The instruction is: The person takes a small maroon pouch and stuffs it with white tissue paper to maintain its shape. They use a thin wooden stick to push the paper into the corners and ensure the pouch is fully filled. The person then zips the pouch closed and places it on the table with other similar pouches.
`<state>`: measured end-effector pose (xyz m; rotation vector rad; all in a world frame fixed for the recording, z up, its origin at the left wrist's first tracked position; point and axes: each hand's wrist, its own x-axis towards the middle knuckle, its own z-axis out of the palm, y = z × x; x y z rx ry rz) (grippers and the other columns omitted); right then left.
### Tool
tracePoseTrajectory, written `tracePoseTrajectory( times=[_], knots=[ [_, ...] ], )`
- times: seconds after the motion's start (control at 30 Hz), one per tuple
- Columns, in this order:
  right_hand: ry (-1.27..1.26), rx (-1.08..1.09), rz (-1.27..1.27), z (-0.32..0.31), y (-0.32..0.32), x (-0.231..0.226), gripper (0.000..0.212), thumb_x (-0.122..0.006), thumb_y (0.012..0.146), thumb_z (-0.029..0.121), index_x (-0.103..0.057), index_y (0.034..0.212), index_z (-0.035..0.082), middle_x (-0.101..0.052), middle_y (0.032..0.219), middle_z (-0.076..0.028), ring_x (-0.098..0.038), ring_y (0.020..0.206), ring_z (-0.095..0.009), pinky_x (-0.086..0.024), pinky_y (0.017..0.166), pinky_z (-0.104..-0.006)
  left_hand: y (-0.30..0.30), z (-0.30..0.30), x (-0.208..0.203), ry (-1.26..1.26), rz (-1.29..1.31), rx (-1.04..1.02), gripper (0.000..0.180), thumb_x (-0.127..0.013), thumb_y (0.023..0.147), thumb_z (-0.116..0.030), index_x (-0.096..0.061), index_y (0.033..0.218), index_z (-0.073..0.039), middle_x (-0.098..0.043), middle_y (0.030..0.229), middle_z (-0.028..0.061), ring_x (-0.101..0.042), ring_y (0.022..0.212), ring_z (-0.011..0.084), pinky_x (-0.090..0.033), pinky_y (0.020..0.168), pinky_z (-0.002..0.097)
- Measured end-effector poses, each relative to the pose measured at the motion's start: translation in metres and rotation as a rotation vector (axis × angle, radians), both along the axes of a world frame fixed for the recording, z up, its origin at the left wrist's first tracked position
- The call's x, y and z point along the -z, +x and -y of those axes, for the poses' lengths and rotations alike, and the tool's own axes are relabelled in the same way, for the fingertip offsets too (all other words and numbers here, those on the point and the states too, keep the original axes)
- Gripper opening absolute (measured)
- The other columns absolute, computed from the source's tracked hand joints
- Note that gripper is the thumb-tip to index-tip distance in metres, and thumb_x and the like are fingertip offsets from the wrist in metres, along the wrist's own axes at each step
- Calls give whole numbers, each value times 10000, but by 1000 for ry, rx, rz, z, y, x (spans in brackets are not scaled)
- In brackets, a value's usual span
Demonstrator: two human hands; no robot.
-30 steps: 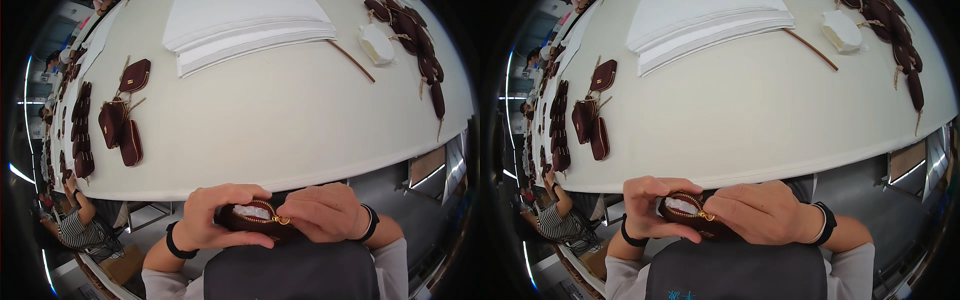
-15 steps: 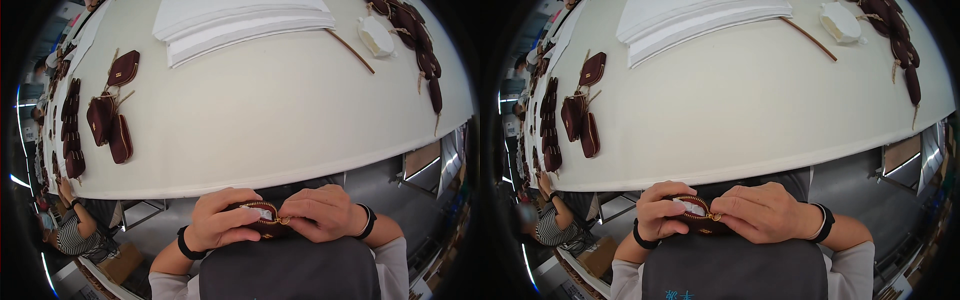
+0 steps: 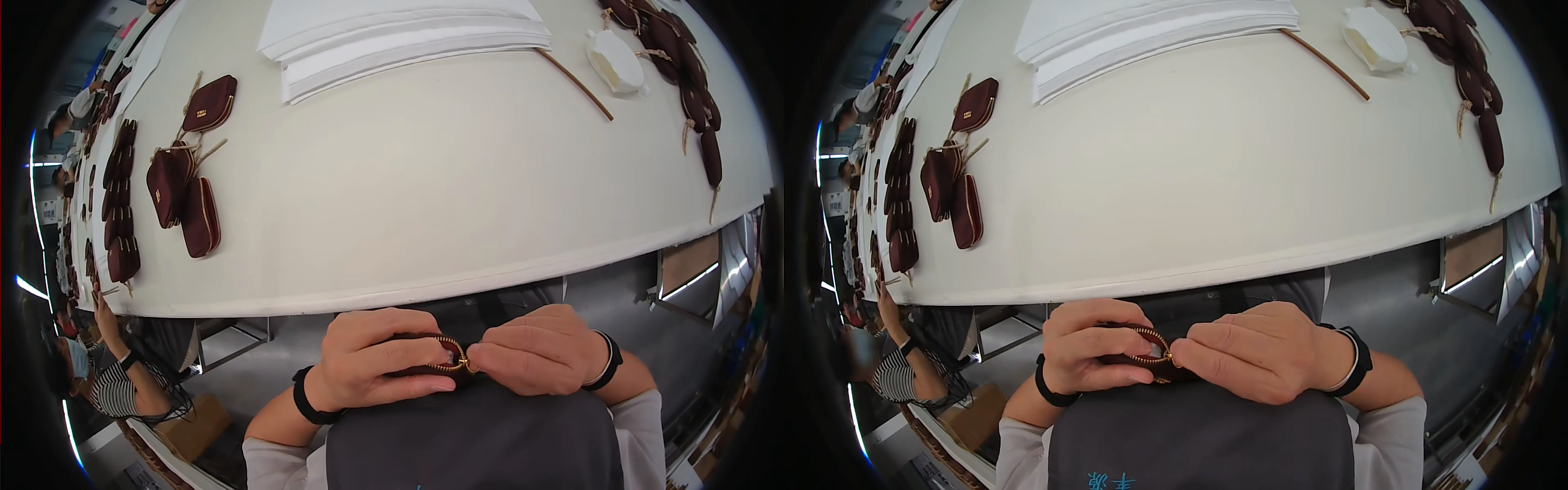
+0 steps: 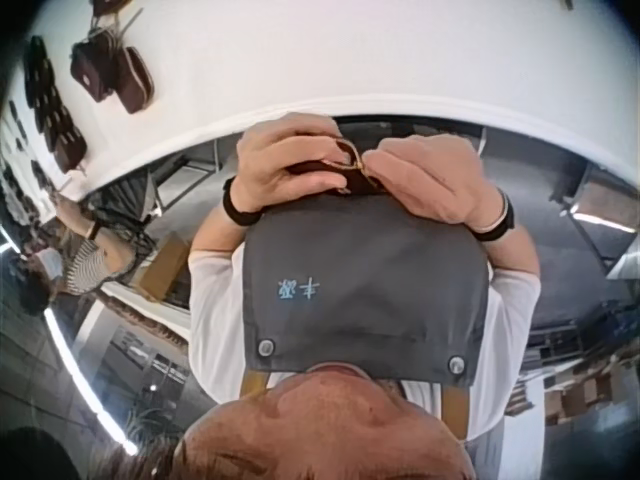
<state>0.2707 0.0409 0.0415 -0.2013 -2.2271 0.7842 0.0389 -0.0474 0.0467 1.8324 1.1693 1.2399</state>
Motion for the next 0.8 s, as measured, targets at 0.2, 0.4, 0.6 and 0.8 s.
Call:
tracePoseTrajectory(
  times=[0.2,0.4,0.6,0.8],
  knots=[
    [29,-59,-8,-18,-6,-23,231,-782,776,62,-755,1002,22,-698,889,-80,-657,617,-121,-473,454,-218,6,-1,-11,21,-92,41,321,-939,700,-268,-738,894,-110,-735,912,96,-690,656,177,-525,539,260],
    [-155,-89,72,-12,7,-19,195,-820,798,51,-762,981,90,-751,900,-45,-725,661,-148,-508,475,-221,11,6,8,43,122,15,477,-952,689,-311,-664,1006,-100,-742,940,101,-652,651,178,-486,542,254],
    [-205,-44,53,-7,13,-10,212,-837,820,123,-745,1010,103,-764,919,-40,-724,667,-140,-504,481,-223,13,6,16,48,183,-4,538,-976,649,-332,-636,994,-98,-757,941,118,-643,654,180,-485,559,252],
    [-214,-34,99,-10,16,-14,237,-850,806,144,-747,1016,112,-762,900,-31,-714,656,-134,-502,484,-231,10,5,17,30,101,26,564,-984,624,-341,-626,997,-115,-764,981,157,-735,734,222,-517,566,278]
  ],
)
